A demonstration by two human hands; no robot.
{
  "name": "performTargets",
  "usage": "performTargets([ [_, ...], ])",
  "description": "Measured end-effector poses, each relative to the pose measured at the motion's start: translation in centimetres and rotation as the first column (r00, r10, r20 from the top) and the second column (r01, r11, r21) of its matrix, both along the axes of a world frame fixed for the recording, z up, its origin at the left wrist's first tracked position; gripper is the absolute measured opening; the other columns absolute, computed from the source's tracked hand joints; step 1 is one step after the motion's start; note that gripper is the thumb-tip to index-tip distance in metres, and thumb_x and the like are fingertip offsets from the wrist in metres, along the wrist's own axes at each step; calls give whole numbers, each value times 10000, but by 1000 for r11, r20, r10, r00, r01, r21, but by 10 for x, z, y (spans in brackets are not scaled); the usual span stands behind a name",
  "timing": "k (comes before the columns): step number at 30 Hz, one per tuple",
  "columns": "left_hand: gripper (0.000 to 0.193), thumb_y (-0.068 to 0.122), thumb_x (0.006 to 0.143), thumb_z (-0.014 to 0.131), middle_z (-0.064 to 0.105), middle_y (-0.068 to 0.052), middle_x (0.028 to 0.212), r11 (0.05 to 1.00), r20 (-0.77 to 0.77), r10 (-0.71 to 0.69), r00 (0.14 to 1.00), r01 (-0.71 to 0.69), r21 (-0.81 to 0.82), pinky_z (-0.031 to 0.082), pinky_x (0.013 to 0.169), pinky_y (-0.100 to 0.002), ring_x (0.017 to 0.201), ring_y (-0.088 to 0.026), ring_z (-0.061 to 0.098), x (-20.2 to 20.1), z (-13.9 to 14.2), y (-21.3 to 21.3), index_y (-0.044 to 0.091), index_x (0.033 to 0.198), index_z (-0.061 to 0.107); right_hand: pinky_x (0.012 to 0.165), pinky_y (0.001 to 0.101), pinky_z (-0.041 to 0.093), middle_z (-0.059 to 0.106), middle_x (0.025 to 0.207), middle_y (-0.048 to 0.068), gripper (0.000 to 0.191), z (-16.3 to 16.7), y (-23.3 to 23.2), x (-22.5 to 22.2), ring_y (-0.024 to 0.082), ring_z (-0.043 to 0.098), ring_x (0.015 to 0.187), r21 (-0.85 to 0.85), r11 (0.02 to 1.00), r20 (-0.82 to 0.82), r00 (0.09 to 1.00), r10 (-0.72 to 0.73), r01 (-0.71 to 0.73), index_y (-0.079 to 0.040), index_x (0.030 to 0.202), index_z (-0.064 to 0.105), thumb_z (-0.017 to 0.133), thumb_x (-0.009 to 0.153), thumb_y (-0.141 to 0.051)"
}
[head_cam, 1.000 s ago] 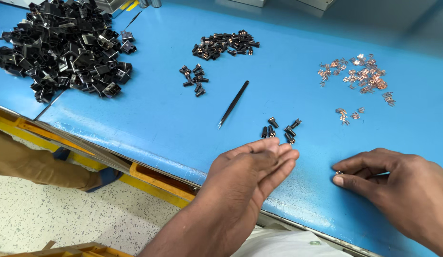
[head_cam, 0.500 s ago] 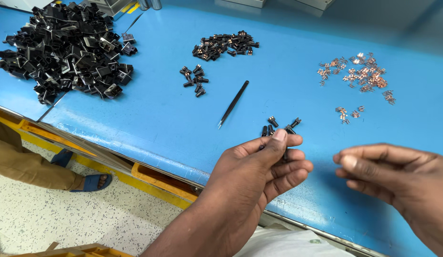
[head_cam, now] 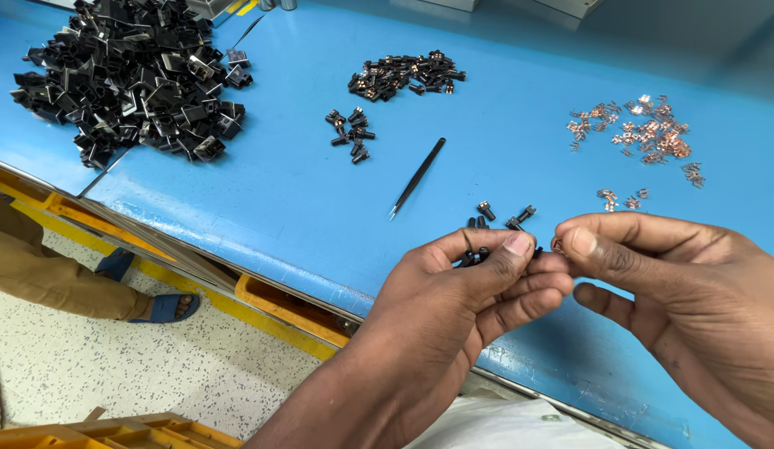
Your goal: The person picks black connector housings from a pile on a blue workbench, fits small copper contact pieces into them by hand, and places the completed pieces into a growing group on the bench, occasionally using tweezers to handle the small contacts.
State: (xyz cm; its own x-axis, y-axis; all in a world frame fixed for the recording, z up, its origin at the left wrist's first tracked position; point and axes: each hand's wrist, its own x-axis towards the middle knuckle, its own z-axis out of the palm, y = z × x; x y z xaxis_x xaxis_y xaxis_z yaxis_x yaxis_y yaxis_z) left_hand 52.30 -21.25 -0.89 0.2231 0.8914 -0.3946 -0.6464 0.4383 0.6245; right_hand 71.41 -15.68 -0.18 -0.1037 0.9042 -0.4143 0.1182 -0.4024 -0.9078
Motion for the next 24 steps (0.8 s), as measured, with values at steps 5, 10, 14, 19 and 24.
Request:
performTargets([
  [5, 266, 170, 987, 644, 713, -119, 1007, 1000, 17, -13, 1000, 12, 18, 613, 919, -242, 922, -144, 712, -2, -5, -2, -54, 1128, 677, 1036, 471, 506, 763, 1027, 171, 309, -6, 4, 5, 248, 726, 1027, -54, 997, -39, 998, 51, -53, 71, 1088, 767, 657, 1013, -208],
  [10, 233, 118, 954, 687, 734, -122, 999, 999, -6, -43, 999, 43, 18, 623, 888, -236, 906, -157, 729, -7, -10, -5, -62, 1102, 684, 972, 470, 533, 776, 1023, 192, 262, -18, 21, 23, 265, 742, 1011, -97, 938, -207, 929, 308, -333, 61, 1063, 739, 653, 997, -177],
  [14, 217, 99, 951, 693, 737, -139, 1003, 976, 17, -206, 978, 204, 76, 635, 884, -246, 927, -166, 746, -19, -14, -11, -69, 1085, 661, 816, 488, 587, 727, 1028, 216, 206, -21, 24, 29, 321, 753, 994, -182, 884, -240, 892, 384, -430, 75, 1089, 715, 665, 1002, -105],
  [19, 212, 109, 933, 727, 744, -117, 961, 998, 54, 47, 997, -44, -50, 633, 860, -232, 891, -161, 743, -9, -18, -10, -63, 1043, 669, 791, 383, 629, 780, 1026, 147, 272, -36, -7, 15, 231, 784, 916, 333, 891, 180, 948, 262, -310, 4, 1157, 768, 735, 964, -184],
  [24, 324, 194, 966, 680, 704, -158, 990, 982, -143, 75, 987, -98, -164, 623, 909, -279, 928, -203, 725, 15, -19, -10, -80, 1110, 582, 854, 362, 607, 788, 995, 203, 249, -24, -1, -1, 239, 743, 882, 53, 992, 271, 958, 97, -115, 45, 1139, 757, 696, 970, -128],
])
